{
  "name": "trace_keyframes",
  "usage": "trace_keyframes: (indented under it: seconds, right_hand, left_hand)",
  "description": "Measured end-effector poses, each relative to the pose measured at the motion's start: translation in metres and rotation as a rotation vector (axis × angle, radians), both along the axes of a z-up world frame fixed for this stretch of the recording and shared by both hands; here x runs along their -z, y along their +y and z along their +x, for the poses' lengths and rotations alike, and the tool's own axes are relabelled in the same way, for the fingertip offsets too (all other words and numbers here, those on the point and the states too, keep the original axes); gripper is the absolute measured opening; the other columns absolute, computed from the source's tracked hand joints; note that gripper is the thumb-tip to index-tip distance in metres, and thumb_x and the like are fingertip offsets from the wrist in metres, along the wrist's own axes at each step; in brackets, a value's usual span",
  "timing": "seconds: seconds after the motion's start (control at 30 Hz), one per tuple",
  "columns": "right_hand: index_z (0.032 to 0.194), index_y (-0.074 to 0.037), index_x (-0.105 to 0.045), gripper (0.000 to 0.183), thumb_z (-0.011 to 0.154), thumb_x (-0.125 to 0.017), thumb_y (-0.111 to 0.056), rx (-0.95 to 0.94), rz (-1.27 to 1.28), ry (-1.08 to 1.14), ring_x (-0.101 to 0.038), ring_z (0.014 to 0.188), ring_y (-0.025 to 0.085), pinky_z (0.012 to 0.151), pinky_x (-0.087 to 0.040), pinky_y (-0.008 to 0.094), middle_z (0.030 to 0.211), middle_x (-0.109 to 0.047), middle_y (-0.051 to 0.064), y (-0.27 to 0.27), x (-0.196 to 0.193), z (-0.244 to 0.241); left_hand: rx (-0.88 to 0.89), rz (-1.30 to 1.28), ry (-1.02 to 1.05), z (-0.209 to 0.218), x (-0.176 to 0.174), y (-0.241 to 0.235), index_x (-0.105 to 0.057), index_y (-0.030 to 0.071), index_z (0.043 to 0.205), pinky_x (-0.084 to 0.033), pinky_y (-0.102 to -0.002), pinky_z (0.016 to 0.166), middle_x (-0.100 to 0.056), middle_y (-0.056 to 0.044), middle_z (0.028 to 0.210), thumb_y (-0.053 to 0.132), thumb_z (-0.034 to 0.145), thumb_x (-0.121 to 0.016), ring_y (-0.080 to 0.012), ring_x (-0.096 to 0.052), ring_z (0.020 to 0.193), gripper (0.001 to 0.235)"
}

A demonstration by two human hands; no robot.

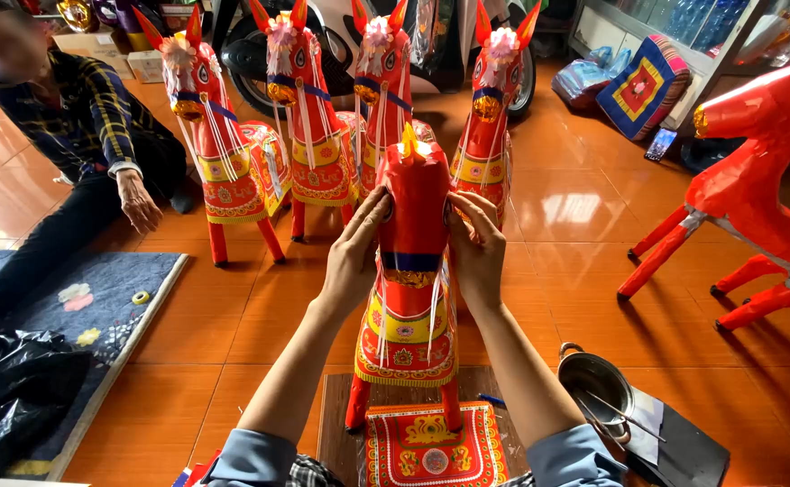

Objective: Assembling and decorating traditional paper horses by hand.

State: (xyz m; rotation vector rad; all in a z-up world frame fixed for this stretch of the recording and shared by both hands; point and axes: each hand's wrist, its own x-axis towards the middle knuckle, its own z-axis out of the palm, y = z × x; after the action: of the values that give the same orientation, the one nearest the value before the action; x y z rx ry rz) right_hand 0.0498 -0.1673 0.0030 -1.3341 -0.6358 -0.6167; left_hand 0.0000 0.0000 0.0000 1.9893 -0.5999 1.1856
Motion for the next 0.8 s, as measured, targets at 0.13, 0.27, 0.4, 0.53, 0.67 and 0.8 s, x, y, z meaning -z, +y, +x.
trace_keyframes:
  seconds: [0.13,0.27,0.4,0.53,0.67,0.8]
  right_hand:
    - [0.121,-0.006,-0.065,0.024,0.098,-0.058,-0.005,-0.015,-0.009,0.000,-0.055,0.115,0.017,0.089,-0.053,0.030,0.119,-0.056,0.007,-0.001,-0.001,0.000]
    - [0.122,-0.006,-0.065,0.024,0.098,-0.058,-0.007,-0.022,-0.019,-0.007,-0.056,0.115,0.017,0.089,-0.053,0.030,0.119,-0.056,0.007,-0.004,-0.001,0.001]
    - [0.121,-0.006,-0.065,0.024,0.099,-0.057,-0.010,-0.033,-0.028,0.003,-0.056,0.116,0.018,0.090,-0.053,0.032,0.119,-0.056,0.008,-0.008,0.006,0.012]
    - [0.120,-0.008,-0.067,0.023,0.100,-0.056,-0.007,0.043,-0.048,-0.030,-0.054,0.116,0.017,0.097,-0.047,0.034,0.116,-0.058,0.006,-0.010,0.003,0.012]
    - [0.118,-0.011,-0.068,0.023,0.098,-0.058,-0.009,0.076,-0.072,-0.035,-0.053,0.117,0.017,0.099,-0.044,0.035,0.117,-0.059,0.005,-0.009,-0.001,0.008]
    - [0.122,-0.010,-0.065,0.025,0.101,-0.051,-0.007,0.083,-0.066,-0.011,-0.053,0.116,0.023,0.102,-0.041,0.040,0.118,-0.058,0.010,-0.013,-0.010,0.002]
  left_hand:
    - [0.004,0.004,-0.011,0.003,0.001,0.003,-0.052,0.008,0.141,-0.043,-0.042,0.106,-0.049,-0.017,0.144,-0.007,0.094,-0.042,-0.0375,-0.049,0.130,0.050]
    - [-0.001,-0.011,-0.014,0.004,0.001,0.004,-0.055,0.011,0.138,-0.046,-0.040,0.104,-0.052,-0.013,0.143,-0.003,0.096,-0.044,-0.0349,-0.052,0.128,0.046]
    - [-0.030,-0.019,-0.041,0.011,0.004,0.007,-0.059,0.010,0.134,-0.049,-0.041,0.100,-0.054,-0.014,0.141,-0.001,0.098,-0.046,-0.0362,-0.056,0.123,0.040]
    - [-0.006,-0.026,-0.027,0.010,-0.003,0.014,-0.056,0.009,0.136,-0.046,-0.049,0.103,-0.050,-0.017,0.141,-0.005,0.096,-0.044,-0.0410,-0.052,0.126,0.044]
    - [0.005,-0.032,-0.013,0.011,-0.007,0.013,-0.056,0.011,0.137,-0.044,-0.051,0.103,-0.047,-0.018,0.145,-0.012,0.091,-0.048,-0.0438,-0.047,0.130,0.052]
    - [0.026,-0.095,0.017,0.007,-0.015,0.013,-0.053,0.009,0.139,-0.041,-0.055,0.104,-0.047,-0.021,0.143,-0.018,0.088,-0.048,-0.0459,-0.047,0.129,0.058]
